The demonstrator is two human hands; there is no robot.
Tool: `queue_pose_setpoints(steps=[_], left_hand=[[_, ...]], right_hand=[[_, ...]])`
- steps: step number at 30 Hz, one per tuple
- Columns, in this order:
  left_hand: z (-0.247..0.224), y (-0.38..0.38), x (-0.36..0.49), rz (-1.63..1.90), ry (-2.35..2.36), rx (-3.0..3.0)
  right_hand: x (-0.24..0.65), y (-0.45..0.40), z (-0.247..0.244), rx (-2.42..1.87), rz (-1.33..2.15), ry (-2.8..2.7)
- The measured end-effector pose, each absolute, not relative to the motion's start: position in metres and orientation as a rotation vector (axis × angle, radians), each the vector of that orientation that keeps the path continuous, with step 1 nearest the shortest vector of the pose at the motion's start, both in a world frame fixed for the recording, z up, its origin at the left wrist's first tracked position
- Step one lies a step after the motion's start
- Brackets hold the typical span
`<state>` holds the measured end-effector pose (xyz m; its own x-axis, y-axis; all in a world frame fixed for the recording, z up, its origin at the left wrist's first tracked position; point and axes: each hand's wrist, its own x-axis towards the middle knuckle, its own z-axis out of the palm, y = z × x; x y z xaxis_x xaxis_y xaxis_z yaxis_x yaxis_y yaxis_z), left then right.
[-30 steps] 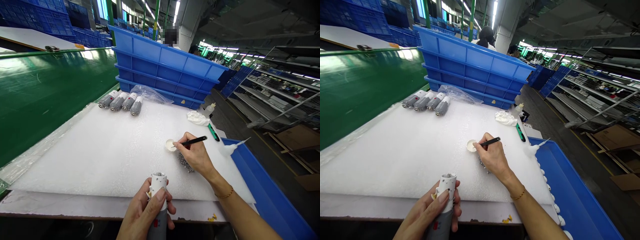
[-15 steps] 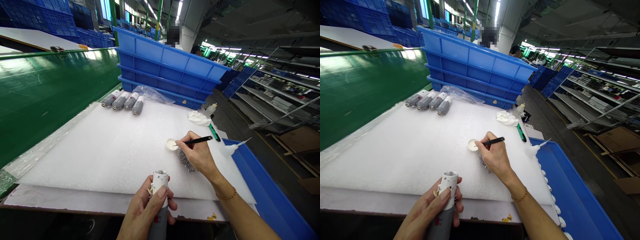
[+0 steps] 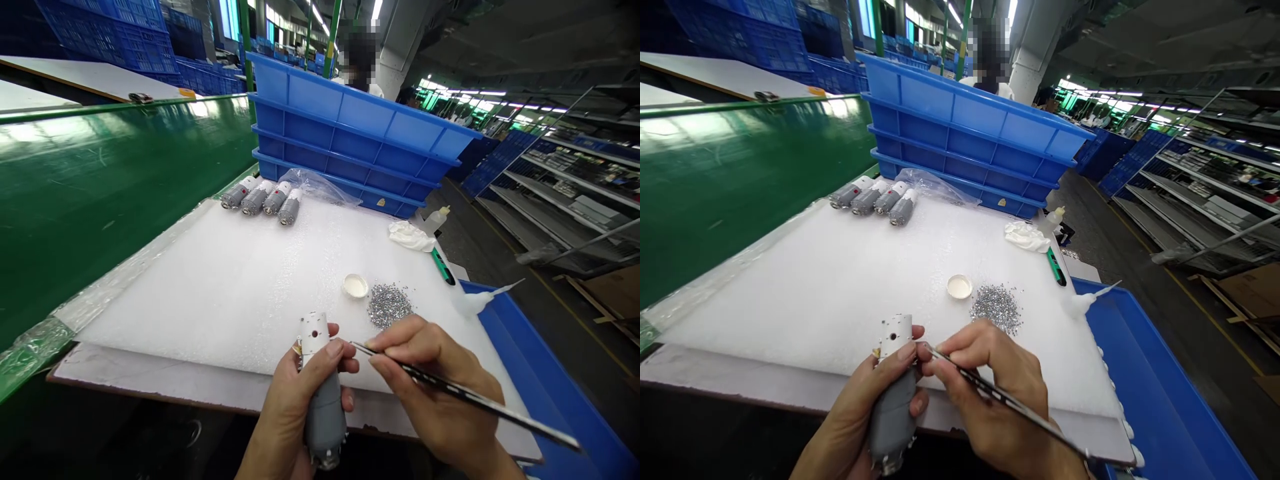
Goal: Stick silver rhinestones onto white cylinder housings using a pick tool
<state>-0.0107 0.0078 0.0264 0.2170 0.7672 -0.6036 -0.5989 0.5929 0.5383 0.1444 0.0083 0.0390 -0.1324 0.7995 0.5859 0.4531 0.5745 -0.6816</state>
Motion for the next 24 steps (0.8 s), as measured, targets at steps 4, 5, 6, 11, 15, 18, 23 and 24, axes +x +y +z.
queue_pose_setpoints(steps=[4,5,6,11,15,18,23,24], left_hand=[[0.029,0.006,-0.008,0.960,0.926,0.122],[0.029,0.006,-0.008,0.963,0.919,0.112],[0.029,0.006,-0.007,0.971,0.909,0.103],[0.028,0.007,-0.009,0.947,0.838,0.096],[0.023,0.009,-0.016,0.870,0.796,0.189],[0.020,0.012,-0.022,0.788,0.777,0.265],[0.019,0.016,-0.023,0.751,0.792,0.351],[0.019,0.017,-0.023,0.747,0.798,0.368]], right_hand=[[0.139,0.000,0.042,-0.924,0.357,-1.855],[0.138,-0.001,0.043,-0.916,0.352,-1.861],[0.137,-0.002,0.044,-0.914,0.346,-1.870],[0.138,-0.005,0.045,-0.918,0.352,-1.858],[0.143,-0.007,0.043,-0.969,0.521,-1.774],[0.145,-0.006,0.043,-1.026,0.659,-1.701],[0.147,-0.003,0.044,-1.084,0.829,-1.623],[0.147,-0.003,0.044,-1.100,0.863,-1.602]])
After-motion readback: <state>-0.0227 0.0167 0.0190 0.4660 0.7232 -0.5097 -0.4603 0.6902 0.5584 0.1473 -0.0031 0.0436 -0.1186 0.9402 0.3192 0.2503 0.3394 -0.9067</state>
